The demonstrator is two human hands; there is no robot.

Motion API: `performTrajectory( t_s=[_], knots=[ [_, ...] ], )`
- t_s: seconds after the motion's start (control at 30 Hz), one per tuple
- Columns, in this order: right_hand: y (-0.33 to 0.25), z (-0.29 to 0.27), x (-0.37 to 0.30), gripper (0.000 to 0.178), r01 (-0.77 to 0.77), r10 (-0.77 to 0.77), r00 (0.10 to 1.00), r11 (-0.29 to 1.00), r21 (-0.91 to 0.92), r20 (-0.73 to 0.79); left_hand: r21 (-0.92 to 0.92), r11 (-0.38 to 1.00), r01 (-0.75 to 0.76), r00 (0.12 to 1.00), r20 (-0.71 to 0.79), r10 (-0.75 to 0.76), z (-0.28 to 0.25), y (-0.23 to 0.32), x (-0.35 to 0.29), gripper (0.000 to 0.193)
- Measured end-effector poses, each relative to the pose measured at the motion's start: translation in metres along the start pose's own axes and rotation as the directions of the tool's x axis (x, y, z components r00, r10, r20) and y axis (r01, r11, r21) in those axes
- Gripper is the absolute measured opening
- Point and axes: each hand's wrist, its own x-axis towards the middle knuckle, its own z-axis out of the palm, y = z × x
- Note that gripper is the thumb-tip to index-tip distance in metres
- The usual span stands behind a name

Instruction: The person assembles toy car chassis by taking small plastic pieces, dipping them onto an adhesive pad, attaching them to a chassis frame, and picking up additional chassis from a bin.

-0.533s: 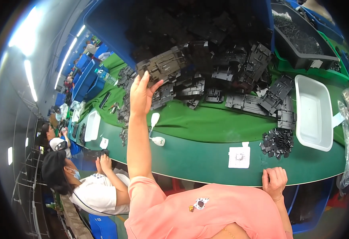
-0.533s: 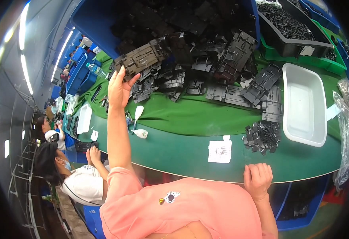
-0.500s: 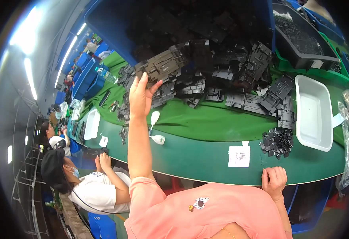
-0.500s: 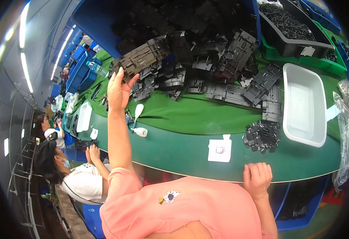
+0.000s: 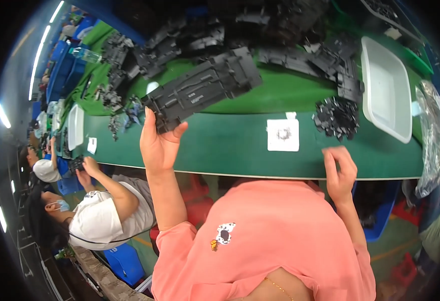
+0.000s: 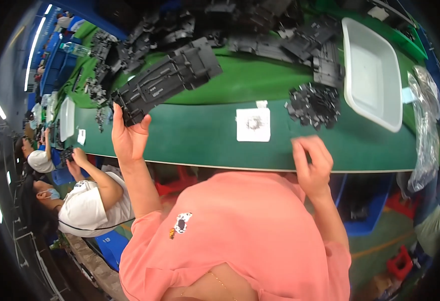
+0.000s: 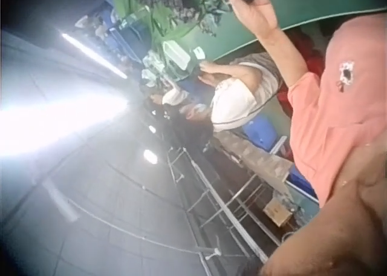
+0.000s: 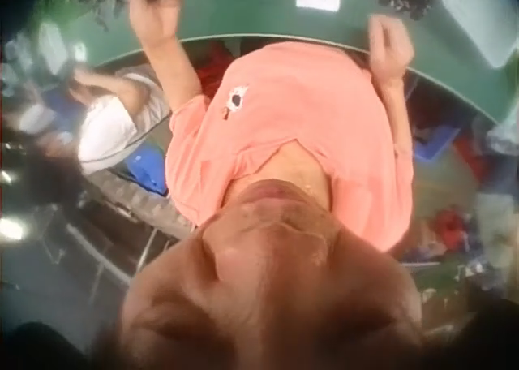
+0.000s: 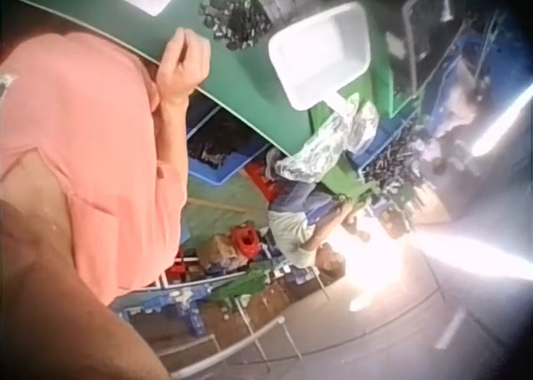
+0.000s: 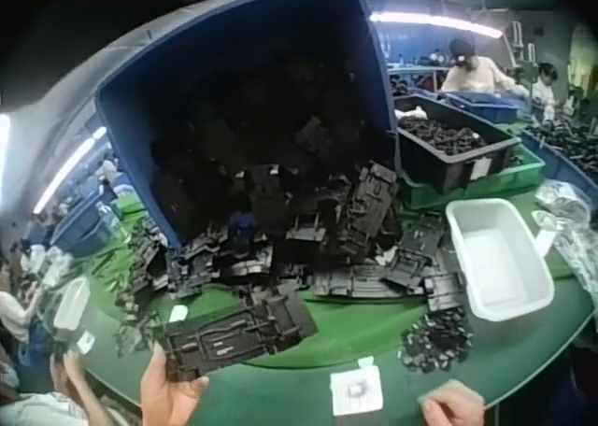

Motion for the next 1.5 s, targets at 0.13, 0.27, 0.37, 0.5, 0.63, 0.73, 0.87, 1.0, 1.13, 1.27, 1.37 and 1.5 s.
performTrajectory(
  t_s=[0.13, 0.27, 0.37, 0.5, 0.63, 0.73, 0.87, 1.0, 1.13, 1.27, 1.37, 1.5],
  knots=[
    [-0.022, 0.029, 0.036, 0.022, -0.275, 0.267, 0.960, 0.859, 0.431, 0.081, -0.017, 0.995, 0.094, 0.996, 0.015, -0.094, -0.006, -0.027, -0.025, 0.041],
    [-0.024, 0.032, 0.055, 0.033, -0.507, 0.347, 0.861, 0.530, 0.680, 0.371, 0.037, 0.983, 0.181, 0.983, -0.023, -0.180, 0.003, -0.037, -0.035, 0.043],
    [-0.019, 0.030, 0.051, 0.037, -0.609, 0.348, 0.792, 0.495, 0.620, 0.501, 0.009, 0.973, 0.231, 0.973, 0.012, -0.231, 0.001, -0.036, -0.037, 0.042],
    [-0.036, 0.032, 0.048, 0.042, -0.666, 0.324, 0.745, 0.401, 0.629, 0.583, -0.100, 0.972, 0.214, 0.972, 0.120, -0.201, 0.004, -0.032, -0.035, 0.063],
    [-0.039, 0.036, 0.044, 0.050, -0.696, 0.315, 0.718, 0.339, 0.633, 0.620, -0.238, 0.938, 0.252, 0.963, 0.162, -0.218, 0.012, -0.033, -0.028, 0.077],
    [-0.048, 0.044, 0.041, 0.057, -0.707, 0.316, 0.706, 0.269, 0.654, 0.634, -0.401, 0.901, 0.167, 0.971, 0.228, -0.079, 0.011, -0.056, -0.024, 0.085],
    [-0.055, 0.068, 0.028, 0.059, -0.760, 0.303, 0.648, 0.199, 0.619, 0.698, -0.333, 0.942, 0.033, 0.998, 0.052, -0.017, 0.054, -0.091, -0.027, 0.074],
    [-0.055, 0.071, 0.024, 0.057, -0.807, 0.266, 0.590, 0.182, 0.562, 0.762, -0.467, 0.880, 0.082, 0.993, 0.109, -0.034, 0.067, -0.102, -0.031, 0.075],
    [-0.055, 0.069, 0.023, 0.056, -0.793, 0.324, 0.601, 0.129, 0.596, 0.730, -0.365, 0.931, -0.024, 0.999, 0.024, 0.035, 0.075, -0.115, -0.031, 0.089],
    [-0.049, 0.070, 0.020, 0.056, -0.809, 0.253, 0.587, 0.223, 0.544, 0.769, -0.389, 0.920, 0.044, 0.986, 0.167, 0.023, 0.060, -0.119, -0.027, 0.089],
    [-0.041, 0.042, 0.023, 0.033, -0.515, 0.194, 0.696, 0.806, 0.292, 0.692, -0.427, 0.894, 0.133, 0.985, 0.160, -0.070, 0.047, -0.113, -0.025, 0.086],
    [-0.008, -0.002, 0.045, 0.011, -0.072, 0.069, 0.982, 0.997, 0.007, 0.173, -0.412, 0.886, 0.212, 0.971, 0.192, -0.143, 0.030, -0.117, -0.025, 0.085]
  ],
)
